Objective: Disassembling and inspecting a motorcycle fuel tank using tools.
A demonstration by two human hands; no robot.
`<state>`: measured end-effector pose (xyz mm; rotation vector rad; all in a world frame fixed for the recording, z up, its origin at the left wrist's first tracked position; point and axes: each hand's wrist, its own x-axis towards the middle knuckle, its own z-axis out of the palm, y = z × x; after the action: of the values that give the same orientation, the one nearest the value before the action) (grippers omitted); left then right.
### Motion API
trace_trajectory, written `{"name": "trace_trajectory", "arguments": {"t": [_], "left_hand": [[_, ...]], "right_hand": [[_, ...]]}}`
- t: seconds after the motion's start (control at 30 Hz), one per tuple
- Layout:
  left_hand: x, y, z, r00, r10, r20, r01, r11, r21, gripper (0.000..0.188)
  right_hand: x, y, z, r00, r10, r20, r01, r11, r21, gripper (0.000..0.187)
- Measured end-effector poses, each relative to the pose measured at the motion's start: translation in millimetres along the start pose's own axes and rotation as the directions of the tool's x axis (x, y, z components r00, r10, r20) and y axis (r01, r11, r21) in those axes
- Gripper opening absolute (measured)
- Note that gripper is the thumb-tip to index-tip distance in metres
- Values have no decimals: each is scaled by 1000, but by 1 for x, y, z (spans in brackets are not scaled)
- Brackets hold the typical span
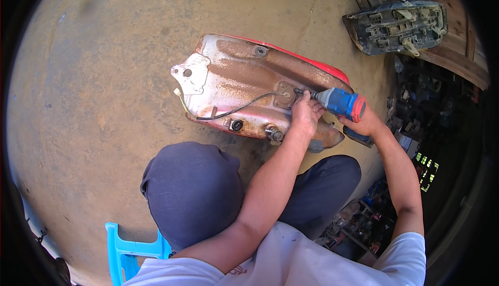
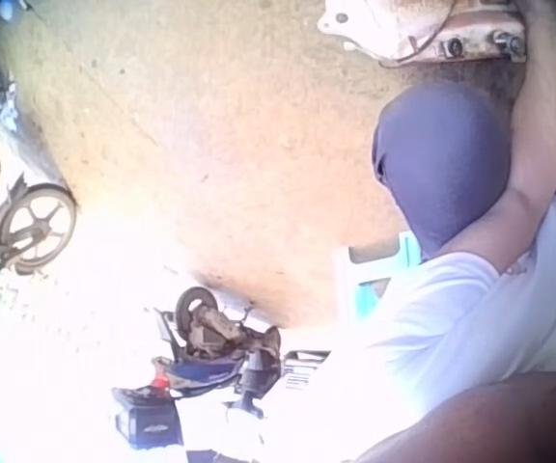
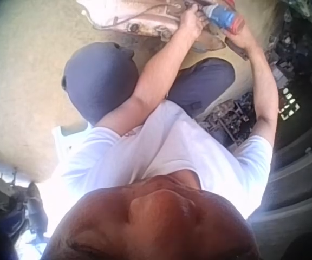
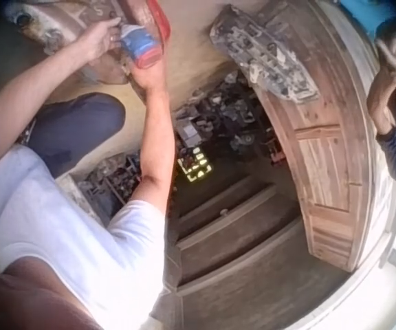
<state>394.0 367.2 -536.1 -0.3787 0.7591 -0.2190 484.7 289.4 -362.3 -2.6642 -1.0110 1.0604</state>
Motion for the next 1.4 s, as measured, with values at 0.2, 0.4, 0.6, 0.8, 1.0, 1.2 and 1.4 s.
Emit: {"name": "trace_trajectory", "arguments": {"t": [0.2,0.4,0.6,0.8,1.0,1.2,1.4], "left_hand": [[-6,0,-3,996,-5,90,2,999,35,38],[-9,3,-2,997,13,70,-19,996,87,36],[-3,5,6,987,95,-132,-103,993,-53,45],[26,16,6,931,57,-360,-89,993,-73,50],[24,14,4,893,118,-433,-140,990,-17,31],[-2,6,12,921,207,-329,-117,955,273,23],[-23,9,16,980,182,-74,-153,943,294,20]], "right_hand": [[-11,3,-6,988,135,73,-144,981,129,38],[-14,1,-4,984,147,98,-154,986,68,44],[-25,1,9,979,204,4,-201,962,185,48],[-32,5,18,982,186,20,-187,973,136,47],[-32,-13,17,993,118,4,-118,991,54,33],[-61,-21,-20,978,204,41,-205,978,26,30],[-81,-6,-35,995,101,-25,-102,994,-33,33]]}}
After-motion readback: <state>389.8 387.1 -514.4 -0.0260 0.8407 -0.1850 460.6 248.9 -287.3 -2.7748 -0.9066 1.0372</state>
